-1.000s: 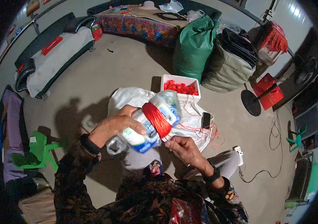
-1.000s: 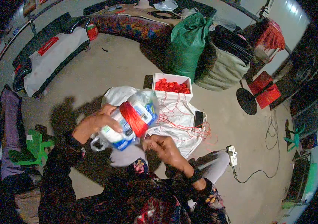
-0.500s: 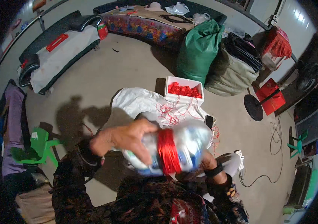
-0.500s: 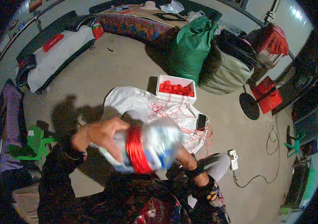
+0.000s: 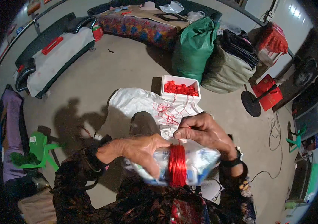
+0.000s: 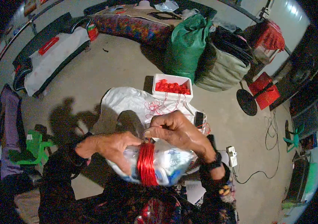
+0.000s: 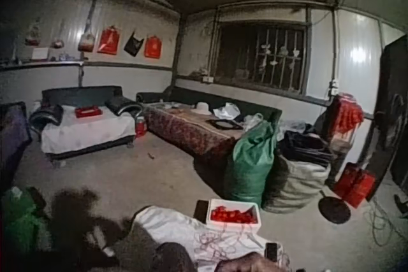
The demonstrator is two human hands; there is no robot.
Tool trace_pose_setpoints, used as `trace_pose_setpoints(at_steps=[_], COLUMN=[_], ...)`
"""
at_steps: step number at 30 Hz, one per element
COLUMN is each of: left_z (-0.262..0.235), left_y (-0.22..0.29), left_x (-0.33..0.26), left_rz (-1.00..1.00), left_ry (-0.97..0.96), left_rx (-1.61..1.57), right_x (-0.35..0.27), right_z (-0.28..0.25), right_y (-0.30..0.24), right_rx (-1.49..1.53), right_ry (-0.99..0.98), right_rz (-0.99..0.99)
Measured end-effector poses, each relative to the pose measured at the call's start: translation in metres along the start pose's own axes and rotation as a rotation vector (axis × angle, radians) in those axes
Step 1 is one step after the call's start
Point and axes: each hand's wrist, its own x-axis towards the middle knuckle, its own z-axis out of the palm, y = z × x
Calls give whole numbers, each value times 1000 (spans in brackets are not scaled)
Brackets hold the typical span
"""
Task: Wrapping a pack of wet wipes with red decorative string.
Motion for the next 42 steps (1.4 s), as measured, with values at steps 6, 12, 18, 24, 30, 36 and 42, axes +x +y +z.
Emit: trace_pose_setpoints(at_steps=[6, 12, 18, 24, 30, 36, 42], left_z=[-21, -48, -43, 7, -25, -59, -18], left_y=[-1, -27, -62, -42, 5, -30, 2], left_x=[-18, -9, 4, 5, -17, -5, 7], left_rz=[-5, -9, -14, 164, -47, -448, -548], left_ry=[257, 620, 248, 100, 599, 666, 10], left_rx=[-3, -659, 311, 375, -14, 102, 104], right_x=[-16, -33, -42, 2, -19, -53, -34], right_z=[45, 60, 24, -4, 55, 57, -14], right_y=[113, 96, -4, 32, 122, 32, -25], right_rx=[252, 274, -54, 103, 327, -241, -133], right_ry=[196, 172, 19, 0, 371, 100, 138], right_rz=[-105, 176, 38, 87, -18, -16, -281])
